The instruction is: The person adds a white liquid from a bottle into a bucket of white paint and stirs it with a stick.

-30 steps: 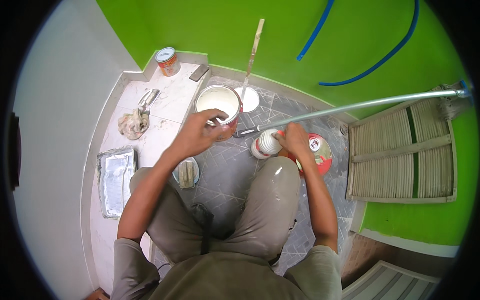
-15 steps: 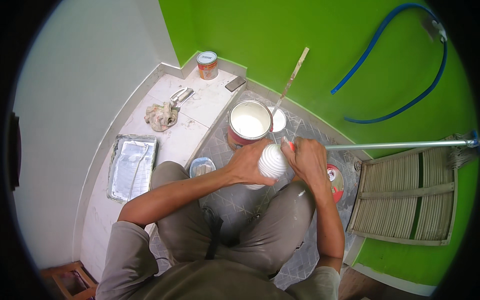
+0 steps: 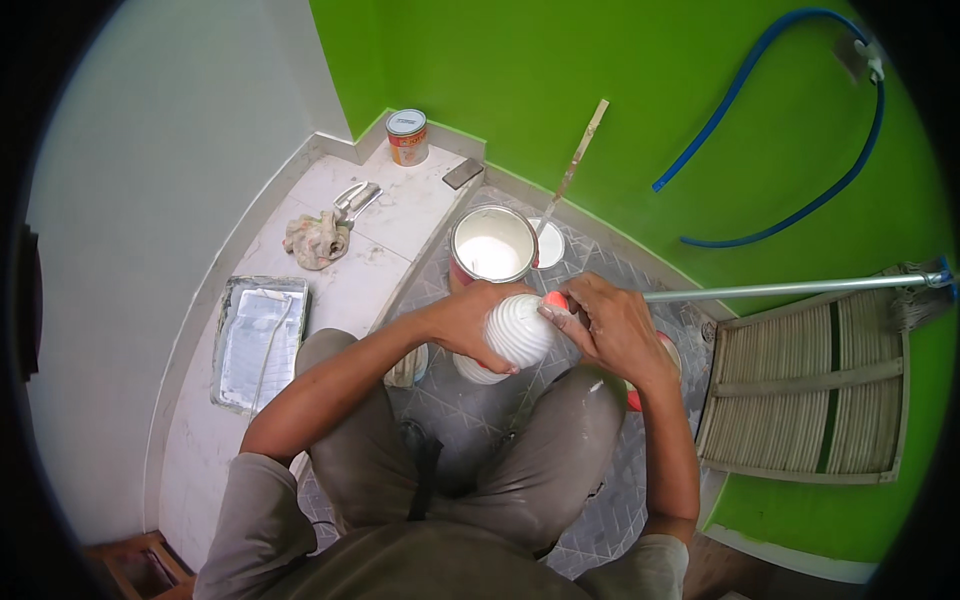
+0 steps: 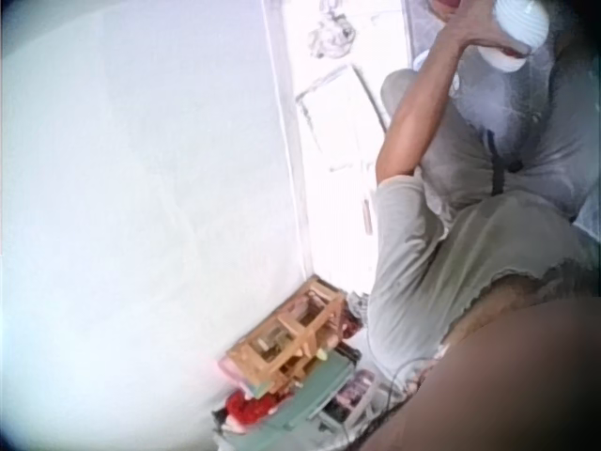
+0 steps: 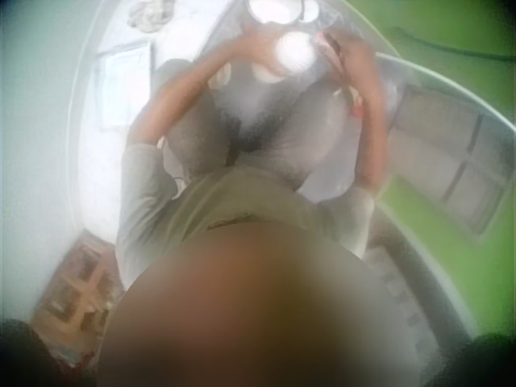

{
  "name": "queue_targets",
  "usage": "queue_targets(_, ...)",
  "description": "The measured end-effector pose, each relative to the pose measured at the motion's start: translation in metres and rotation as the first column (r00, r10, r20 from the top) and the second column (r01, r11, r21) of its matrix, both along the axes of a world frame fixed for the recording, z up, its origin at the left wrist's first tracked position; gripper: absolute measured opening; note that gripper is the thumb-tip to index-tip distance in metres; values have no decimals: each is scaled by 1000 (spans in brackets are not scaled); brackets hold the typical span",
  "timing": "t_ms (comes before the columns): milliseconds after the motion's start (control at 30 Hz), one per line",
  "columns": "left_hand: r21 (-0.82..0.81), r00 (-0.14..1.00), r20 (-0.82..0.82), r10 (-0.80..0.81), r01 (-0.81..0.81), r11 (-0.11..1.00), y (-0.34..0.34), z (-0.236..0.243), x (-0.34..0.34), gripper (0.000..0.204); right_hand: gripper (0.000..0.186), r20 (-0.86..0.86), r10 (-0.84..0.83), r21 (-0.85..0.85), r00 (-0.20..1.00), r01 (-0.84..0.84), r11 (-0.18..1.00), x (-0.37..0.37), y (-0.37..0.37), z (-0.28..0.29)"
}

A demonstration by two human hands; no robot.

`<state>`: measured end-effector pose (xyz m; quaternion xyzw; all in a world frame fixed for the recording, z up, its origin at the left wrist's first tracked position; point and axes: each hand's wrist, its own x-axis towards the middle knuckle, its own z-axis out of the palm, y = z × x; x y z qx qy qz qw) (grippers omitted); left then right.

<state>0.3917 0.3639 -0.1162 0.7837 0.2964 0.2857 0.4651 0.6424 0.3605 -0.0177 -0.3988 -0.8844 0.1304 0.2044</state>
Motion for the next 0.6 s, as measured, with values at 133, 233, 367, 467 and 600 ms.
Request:
queue_targets(133, 8, 998, -52, -39, 40, 999, 2, -1, -1, 88, 30, 122, 57, -8, 991, -57, 998, 8, -8, 10)
queue_targets(233, 29, 999, -36, -20, 21, 999, -1, 3, 0, 91, 32, 95, 58, 3, 994, -58, 998, 13, -14, 14)
queue_targets(367, 151, 997, 3, 73, -73, 986, 2, -3, 0, 97, 41, -179, -8, -7, 984, 7, 1000, 24, -23, 24)
queue_targets(467, 241, 992, 31, 126, -130, 962, 2, 4, -4, 97, 43, -423, -126, -79, 897, 102, 992, 46, -27, 2)
queue_targets(600, 338, 985, 92, 147, -170, 925, 2, 10, -2, 95, 38, -669, -352, -249, 655, 248, 936, 93, -40, -60)
